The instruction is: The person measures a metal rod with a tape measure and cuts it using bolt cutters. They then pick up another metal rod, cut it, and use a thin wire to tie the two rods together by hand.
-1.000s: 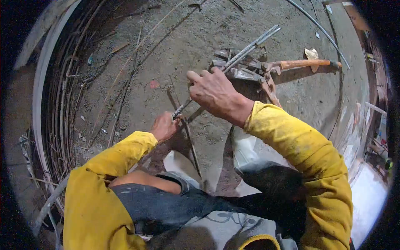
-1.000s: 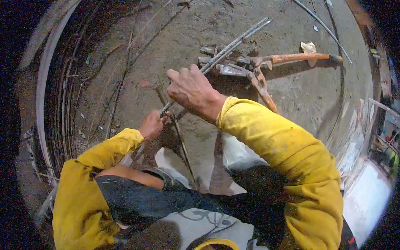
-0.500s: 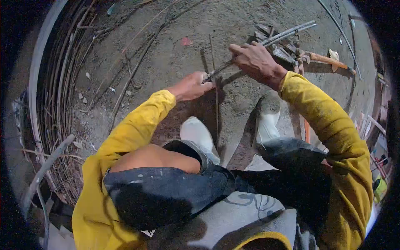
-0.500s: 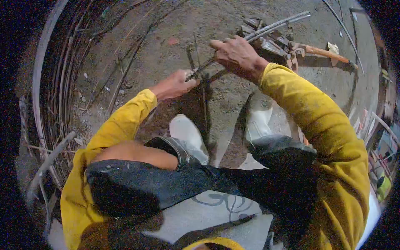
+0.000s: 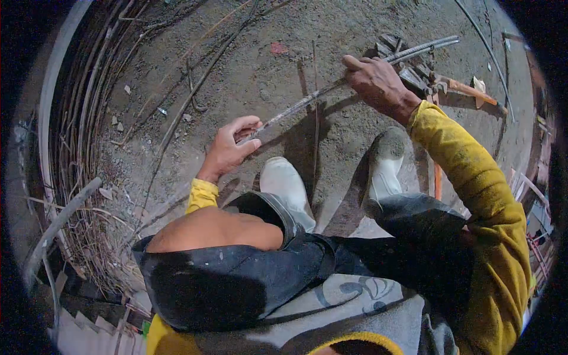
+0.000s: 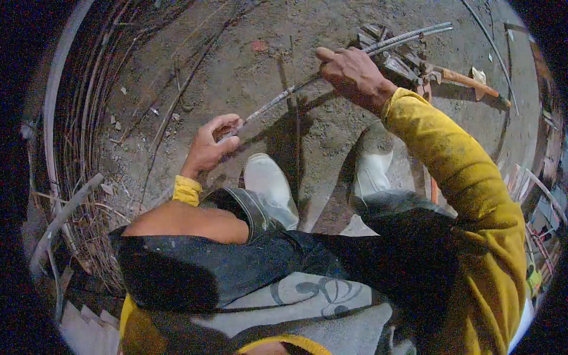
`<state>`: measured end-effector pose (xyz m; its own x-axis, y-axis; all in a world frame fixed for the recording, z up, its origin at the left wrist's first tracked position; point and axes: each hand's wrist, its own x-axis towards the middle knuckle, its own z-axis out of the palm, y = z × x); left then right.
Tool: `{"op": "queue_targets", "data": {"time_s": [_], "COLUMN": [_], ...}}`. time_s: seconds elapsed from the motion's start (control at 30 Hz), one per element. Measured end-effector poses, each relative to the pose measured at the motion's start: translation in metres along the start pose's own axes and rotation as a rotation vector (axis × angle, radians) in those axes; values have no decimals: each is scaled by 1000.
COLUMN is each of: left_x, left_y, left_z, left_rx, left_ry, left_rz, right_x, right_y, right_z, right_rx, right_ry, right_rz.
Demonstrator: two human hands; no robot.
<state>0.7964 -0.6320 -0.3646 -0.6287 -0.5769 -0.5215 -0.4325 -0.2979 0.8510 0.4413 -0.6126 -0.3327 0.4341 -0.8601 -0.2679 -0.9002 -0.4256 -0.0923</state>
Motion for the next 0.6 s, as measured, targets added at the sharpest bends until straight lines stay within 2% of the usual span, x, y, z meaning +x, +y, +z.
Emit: {"op": "queue_targets", "data": {"time_s": [0.07, 0.13, 0.27, 0.33, 0.47, 0.53, 0.6], "left_x": [-3, -1, 12, 20, 32, 40, 51], "left_y": [-2, 4, 0, -6, -14, -18, -17], "left_z": [0, 5, 11, 11, 5, -4, -9], "left_rx": [-60, 180, 206, 136, -104, -261, -270], "left_ry": [40, 82, 79, 24, -53, -146, -204], "left_rz": [-43, 38, 47, -48, -41, -245, -270], "right_x": [0, 1, 2, 2, 1, 1, 2], "right_y": [0, 0, 1, 0, 0, -1, -3], "right_z": [0, -2, 0, -2, -5, -2, 0], "right_rx": [-13, 18, -3, 33, 1, 16, 10], "right_ry": [23, 61, 80, 53, 30, 57, 41], "right_rz": [-3, -36, -44, -15, -20, -21, 6]}}
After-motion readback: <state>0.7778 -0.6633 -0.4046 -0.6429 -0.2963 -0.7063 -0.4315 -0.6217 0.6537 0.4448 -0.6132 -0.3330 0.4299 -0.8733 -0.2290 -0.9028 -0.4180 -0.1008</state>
